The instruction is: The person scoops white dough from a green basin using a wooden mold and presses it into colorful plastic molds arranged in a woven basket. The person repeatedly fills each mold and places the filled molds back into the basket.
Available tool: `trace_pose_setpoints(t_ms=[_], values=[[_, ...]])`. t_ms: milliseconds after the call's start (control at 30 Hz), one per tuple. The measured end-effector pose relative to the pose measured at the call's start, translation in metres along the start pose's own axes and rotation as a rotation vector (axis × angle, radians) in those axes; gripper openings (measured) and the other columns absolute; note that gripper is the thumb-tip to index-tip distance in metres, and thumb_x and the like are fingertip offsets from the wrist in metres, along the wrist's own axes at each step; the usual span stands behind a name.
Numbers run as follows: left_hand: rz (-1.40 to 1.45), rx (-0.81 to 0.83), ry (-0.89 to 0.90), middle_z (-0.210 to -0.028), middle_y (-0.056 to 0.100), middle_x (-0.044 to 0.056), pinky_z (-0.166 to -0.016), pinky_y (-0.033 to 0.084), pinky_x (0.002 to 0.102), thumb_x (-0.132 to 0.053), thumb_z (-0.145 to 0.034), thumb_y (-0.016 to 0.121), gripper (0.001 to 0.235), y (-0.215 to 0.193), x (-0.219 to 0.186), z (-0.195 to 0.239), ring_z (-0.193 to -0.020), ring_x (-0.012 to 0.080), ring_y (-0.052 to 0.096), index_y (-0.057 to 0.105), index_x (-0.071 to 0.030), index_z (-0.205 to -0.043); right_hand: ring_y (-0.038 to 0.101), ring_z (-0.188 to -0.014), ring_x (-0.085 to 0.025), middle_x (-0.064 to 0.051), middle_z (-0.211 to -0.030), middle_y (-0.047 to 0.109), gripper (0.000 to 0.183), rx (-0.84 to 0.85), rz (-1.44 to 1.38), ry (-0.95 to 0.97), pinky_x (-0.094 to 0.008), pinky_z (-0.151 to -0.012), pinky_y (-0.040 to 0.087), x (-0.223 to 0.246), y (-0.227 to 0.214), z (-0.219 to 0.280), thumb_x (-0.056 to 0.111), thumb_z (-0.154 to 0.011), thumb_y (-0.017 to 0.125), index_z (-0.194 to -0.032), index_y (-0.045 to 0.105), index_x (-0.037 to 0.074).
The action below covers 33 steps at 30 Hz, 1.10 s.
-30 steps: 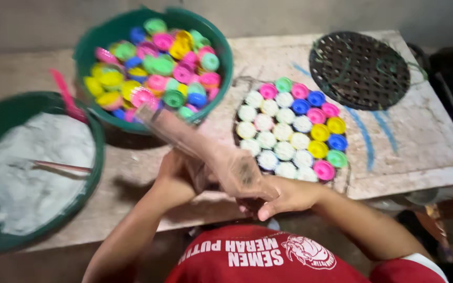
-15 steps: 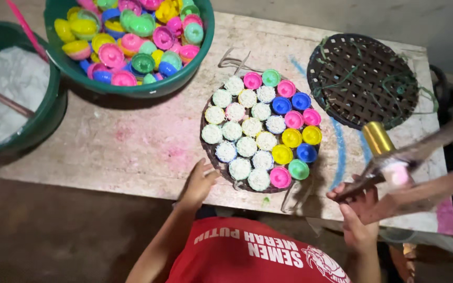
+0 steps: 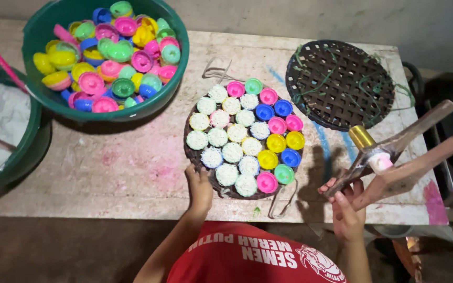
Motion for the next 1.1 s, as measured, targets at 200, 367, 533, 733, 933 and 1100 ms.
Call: trace_pose_setpoints(t_ms=[200, 367, 533, 733, 933, 1100], values=[[-0.332, 0.132, 0.122, -0.149, 0.054, 0.014, -0.113, 0.041, 0.037, -0.005, -0.106, 0.044, 0.05, -0.019, -0.056, -0.045, -0.135, 0.0229, 0.053, 0.035, -0.002, -0.155, 0.06, -0.113, -0.027, -0.017, -0.121, 0.057, 0.058, -0.043, 0.074, -0.063, -0.05, -0.105, 0.05, 0.002, -0.001, 0.004, 0.001, -0.093, 0.06, -0.146, 0.037, 0.001], [-0.184, 0.369, -0.128, -0.151, 0.053, 0.011, -0.109, 0.045, 0.037, -0.003, -0.102, 0.04, 0.057, -0.03, -0.089, -0.102, -0.132, 0.0229, 0.055, 0.032, -0.009, -0.159, 0.059, -0.113, -0.025, -0.016, -0.12, 0.057, 0.067, -0.061, 0.148, -0.049, -0.048, -0.102, 0.05, -0.001, 0.001, 0.018, 0.002, -0.09, 0.062, -0.152, 0.035, 0.0], [-0.282, 0.554, -0.423, -0.146, 0.056, 0.008, -0.099, 0.052, 0.04, -0.007, -0.103, 0.038, 0.057, -0.014, -0.109, -0.135, -0.126, 0.0237, 0.058, 0.034, -0.014, -0.159, 0.06, -0.111, -0.025, -0.016, -0.118, 0.058, 0.067, -0.045, 0.204, -0.021, -0.044, -0.102, 0.049, -0.005, 0.013, 0.032, 0.01, -0.09, 0.067, -0.149, 0.037, -0.002], [-0.488, 0.912, -0.269, -0.143, 0.062, 0.004, -0.107, 0.047, 0.033, -0.008, -0.102, 0.044, 0.053, 0.048, -0.097, -0.179, -0.128, 0.0174, 0.059, 0.044, -0.011, -0.155, 0.061, -0.112, -0.025, -0.014, -0.119, 0.06, 0.062, -0.105, 0.309, 0.024, -0.042, -0.101, 0.048, -0.008, 0.027, 0.052, 0.014, -0.088, 0.069, -0.143, 0.045, -0.003], [-0.945, 0.683, -0.085, -0.116, 0.076, 0.024, -0.095, 0.052, 0.046, -0.037, -0.103, 0.043, 0.056, 0.088, -0.053, -0.241, -0.108, 0.0328, 0.067, 0.074, 0.006, -0.121, 0.06, -0.111, -0.024, -0.013, -0.119, 0.06, 0.067, -0.063, 0.332, 0.077, -0.038, -0.098, 0.048, -0.016, 0.049, 0.06, 0.016, -0.085, 0.072, -0.143, 0.044, -0.002], [-1.267, 0.514, 0.309, -0.13, 0.064, 0.024, -0.108, 0.038, 0.049, -0.039, -0.095, 0.044, 0.057, 0.095, -0.082, -0.232, -0.12, 0.0463, 0.055, 0.058, -0.009, -0.142, 0.061, -0.109, -0.022, -0.012, -0.119, 0.061, 0.076, 0.101, 0.374, 0.179, -0.037, -0.093, 0.05, -0.023, 0.082, 0.037, 0.034, -0.086, 0.062, -0.149, 0.037, 0.0]])
Point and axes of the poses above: each hand's wrist, its own z-axis away from the middle knuckle, its own y-axis out of the palm, x = y × z, the point moved 6 cm from there along -z, towards the middle knuckle
